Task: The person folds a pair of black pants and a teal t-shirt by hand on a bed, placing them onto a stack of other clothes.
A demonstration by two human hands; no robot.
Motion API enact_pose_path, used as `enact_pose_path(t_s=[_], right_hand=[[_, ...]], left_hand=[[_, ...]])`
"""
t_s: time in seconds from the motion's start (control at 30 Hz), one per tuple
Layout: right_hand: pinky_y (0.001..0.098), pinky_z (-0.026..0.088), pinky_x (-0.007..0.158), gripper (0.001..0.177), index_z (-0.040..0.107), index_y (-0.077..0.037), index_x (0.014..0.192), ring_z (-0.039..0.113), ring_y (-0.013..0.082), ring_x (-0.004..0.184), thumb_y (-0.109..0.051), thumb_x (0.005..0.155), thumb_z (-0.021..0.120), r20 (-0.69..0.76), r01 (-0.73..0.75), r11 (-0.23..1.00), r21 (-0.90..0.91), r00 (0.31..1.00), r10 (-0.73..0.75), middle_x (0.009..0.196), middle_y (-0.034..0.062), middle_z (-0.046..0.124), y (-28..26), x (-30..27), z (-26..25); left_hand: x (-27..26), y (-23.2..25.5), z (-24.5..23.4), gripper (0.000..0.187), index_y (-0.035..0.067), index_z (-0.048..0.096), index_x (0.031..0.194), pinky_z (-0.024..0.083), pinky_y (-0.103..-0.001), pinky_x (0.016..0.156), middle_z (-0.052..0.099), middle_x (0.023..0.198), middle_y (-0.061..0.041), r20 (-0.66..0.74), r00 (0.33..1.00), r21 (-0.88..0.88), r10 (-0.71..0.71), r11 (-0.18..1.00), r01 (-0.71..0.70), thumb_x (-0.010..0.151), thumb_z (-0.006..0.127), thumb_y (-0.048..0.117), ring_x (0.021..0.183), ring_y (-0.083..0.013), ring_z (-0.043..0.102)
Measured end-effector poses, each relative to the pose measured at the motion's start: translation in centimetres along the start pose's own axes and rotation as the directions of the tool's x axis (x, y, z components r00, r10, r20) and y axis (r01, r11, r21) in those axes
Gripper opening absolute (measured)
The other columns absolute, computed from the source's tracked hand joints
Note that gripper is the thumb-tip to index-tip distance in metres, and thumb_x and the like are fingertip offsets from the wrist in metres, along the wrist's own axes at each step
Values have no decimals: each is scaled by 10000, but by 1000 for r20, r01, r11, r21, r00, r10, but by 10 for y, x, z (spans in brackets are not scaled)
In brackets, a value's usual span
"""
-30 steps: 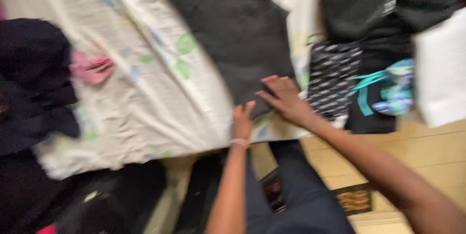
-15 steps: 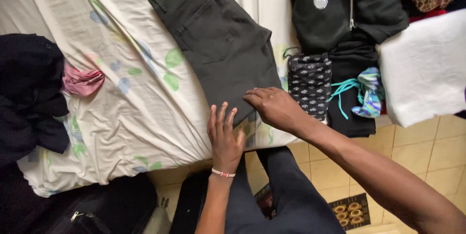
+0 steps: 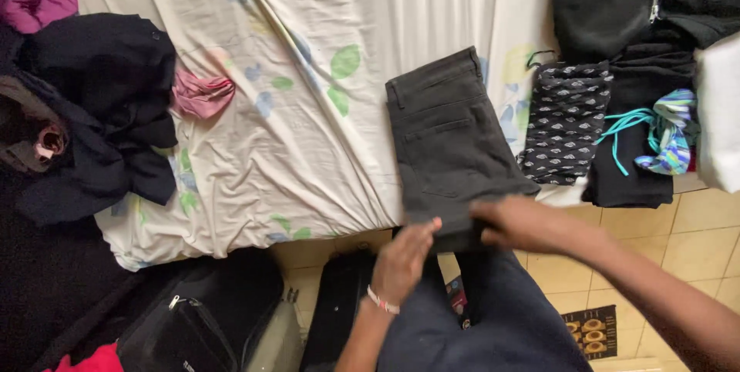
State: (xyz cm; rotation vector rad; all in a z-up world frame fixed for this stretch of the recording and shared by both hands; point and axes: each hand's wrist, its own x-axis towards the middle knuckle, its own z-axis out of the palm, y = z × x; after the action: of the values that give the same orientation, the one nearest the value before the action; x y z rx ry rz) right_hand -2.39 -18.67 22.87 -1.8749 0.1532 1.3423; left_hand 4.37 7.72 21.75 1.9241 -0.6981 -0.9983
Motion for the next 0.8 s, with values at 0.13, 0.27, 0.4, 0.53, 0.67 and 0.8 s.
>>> enact_pose_path(t_s=[0.13, 0.27, 0.4, 0.53, 0.67, 0.8], right_hand=[[443, 566, 873, 505, 612, -177, 1338, 724, 346, 1004, -213, 841, 692, -341, 18, 999, 48, 940, -1, 1147, 133, 724, -2, 19, -78], [404, 533, 987, 307, 711, -99, 1220, 706, 292, 1121, -143, 916, 707, -698, 179, 982, 57, 710, -89, 1222, 120, 732, 37, 79, -122], [412, 528, 1001, 273, 735, -114, 1212, 680, 330, 1123, -193, 951, 744, -735, 112, 993, 22, 675, -60, 1207, 162, 708, 59, 124, -125], [455, 501, 949, 392, 720, -84, 1242, 617, 397, 1113, -215, 881, 802, -759, 4, 1000, -23, 651, -20, 1216, 209, 633, 67, 135, -118], [450, 494, 939, 368, 709, -33, 1182, 606, 405, 1090, -164, 852, 804, -822, 2, 999, -45, 568, -39, 1205, 211, 613, 60, 137, -112], [436, 498, 966, 231, 729, -49, 1107, 622, 374, 1106, -106, 886, 764, -822, -29, 998, -51, 568, -25, 1218, 179, 644, 57, 136, -118]], left_hand=[[93, -29, -24, 282, 143, 688, 1315, 613, -329, 888, 743, 1187, -63, -125, 992, -103, 7, 994, -20, 1062, 563, 156, 1027, -204, 738], [195, -79, -26, 305, 111, 725, 1194, 560, -318, 923, 786, 1112, -62, -147, 976, -286, -163, 951, 116, 992, 673, 334, 1046, -157, 736], [236, -109, -31, 394, 102, 692, 1111, 575, -331, 853, 773, 1054, -72, -52, 947, -281, -316, 915, 290, 849, 802, 375, 962, -204, 747], [240, -121, -28, 406, 119, 654, 1160, 577, -352, 892, 727, 1149, -69, 65, 940, -338, -333, 879, 335, 833, 802, 308, 1059, -225, 717], [241, -134, -22, 359, 139, 655, 1184, 541, -362, 972, 687, 1267, -54, 49, 969, -259, -242, 934, 246, 858, 770, 234, 1199, -227, 645], [252, -126, -25, 252, 116, 672, 1105, 528, -379, 972, 707, 1202, -71, 18, 980, -108, -201, 974, 201, 883, 756, 203, 1155, -265, 663]])
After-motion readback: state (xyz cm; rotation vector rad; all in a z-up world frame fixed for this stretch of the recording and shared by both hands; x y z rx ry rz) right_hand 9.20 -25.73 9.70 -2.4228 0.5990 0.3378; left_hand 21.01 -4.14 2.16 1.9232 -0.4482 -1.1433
